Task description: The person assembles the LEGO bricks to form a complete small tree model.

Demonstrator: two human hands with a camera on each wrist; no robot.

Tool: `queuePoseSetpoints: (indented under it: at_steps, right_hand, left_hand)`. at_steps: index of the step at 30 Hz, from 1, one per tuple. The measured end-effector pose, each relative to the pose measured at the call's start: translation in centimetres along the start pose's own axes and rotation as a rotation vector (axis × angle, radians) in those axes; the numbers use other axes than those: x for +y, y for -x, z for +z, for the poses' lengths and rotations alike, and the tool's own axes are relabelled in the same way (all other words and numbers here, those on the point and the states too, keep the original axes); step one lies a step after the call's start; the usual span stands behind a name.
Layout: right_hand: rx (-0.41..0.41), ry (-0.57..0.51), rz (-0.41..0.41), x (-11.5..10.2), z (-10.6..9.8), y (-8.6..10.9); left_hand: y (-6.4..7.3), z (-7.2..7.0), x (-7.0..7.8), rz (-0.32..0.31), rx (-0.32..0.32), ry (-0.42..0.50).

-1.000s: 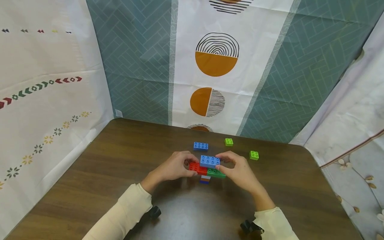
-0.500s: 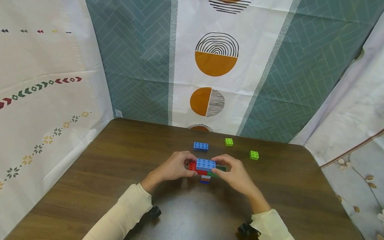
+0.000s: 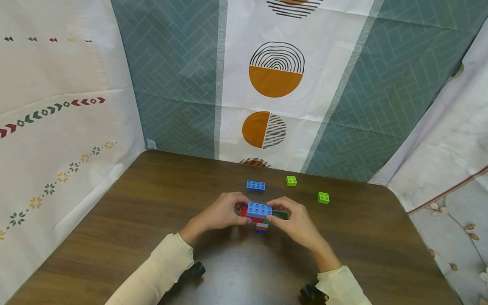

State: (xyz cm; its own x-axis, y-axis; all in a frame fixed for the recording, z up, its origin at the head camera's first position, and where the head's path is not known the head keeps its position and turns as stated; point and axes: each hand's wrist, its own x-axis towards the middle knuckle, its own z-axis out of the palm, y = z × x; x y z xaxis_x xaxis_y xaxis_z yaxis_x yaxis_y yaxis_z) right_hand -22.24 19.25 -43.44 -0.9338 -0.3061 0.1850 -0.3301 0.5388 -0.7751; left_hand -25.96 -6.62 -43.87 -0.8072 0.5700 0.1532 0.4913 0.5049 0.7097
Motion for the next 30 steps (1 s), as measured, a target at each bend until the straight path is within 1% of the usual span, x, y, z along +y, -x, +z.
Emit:
queuePoseSetpoints:
  at_steps: [4, 7, 15, 19, 22, 27, 30]
  right_hand:
    - [-0.006, 0.004, 0.002, -0.07, -0.06, 0.11]
    - [-0.008, 0.015, 0.012, -0.23, -0.11, 0.21]
    - [-0.005, 0.056, -0.014, -0.83, 0.00, 0.12]
    - [-0.007, 0.063, -0.009, -0.81, 0.02, 0.09]
    - [-0.012, 0.068, -0.002, -0.82, -0.04, 0.08]
    - [-0.021, 0.077, 0.004, -0.91, -0.19, 0.03]
    - [-0.026, 0.074, 0.007, -0.94, -0.26, 0.04]
  left_hand:
    - [0.04, 0.02, 0.06, -0.021, -0.011, 0.001]
    - [0.09, -0.02, 0.13, -0.023, -0.016, 0.004]
    - [-0.01, 0.09, 0.12, 0.002, -0.003, -0.009]
    - [-0.03, 0.02, 0.08, 0.012, -0.005, -0.014]
    - [0.02, -0.20, 0.10, 0.017, -0.001, 0.003]
    - [0.16, -0.73, 0.34, 0.046, 0.038, 0.050]
    - [0.12, -0.85, 0.37, 0.053, 0.043, 0.061]
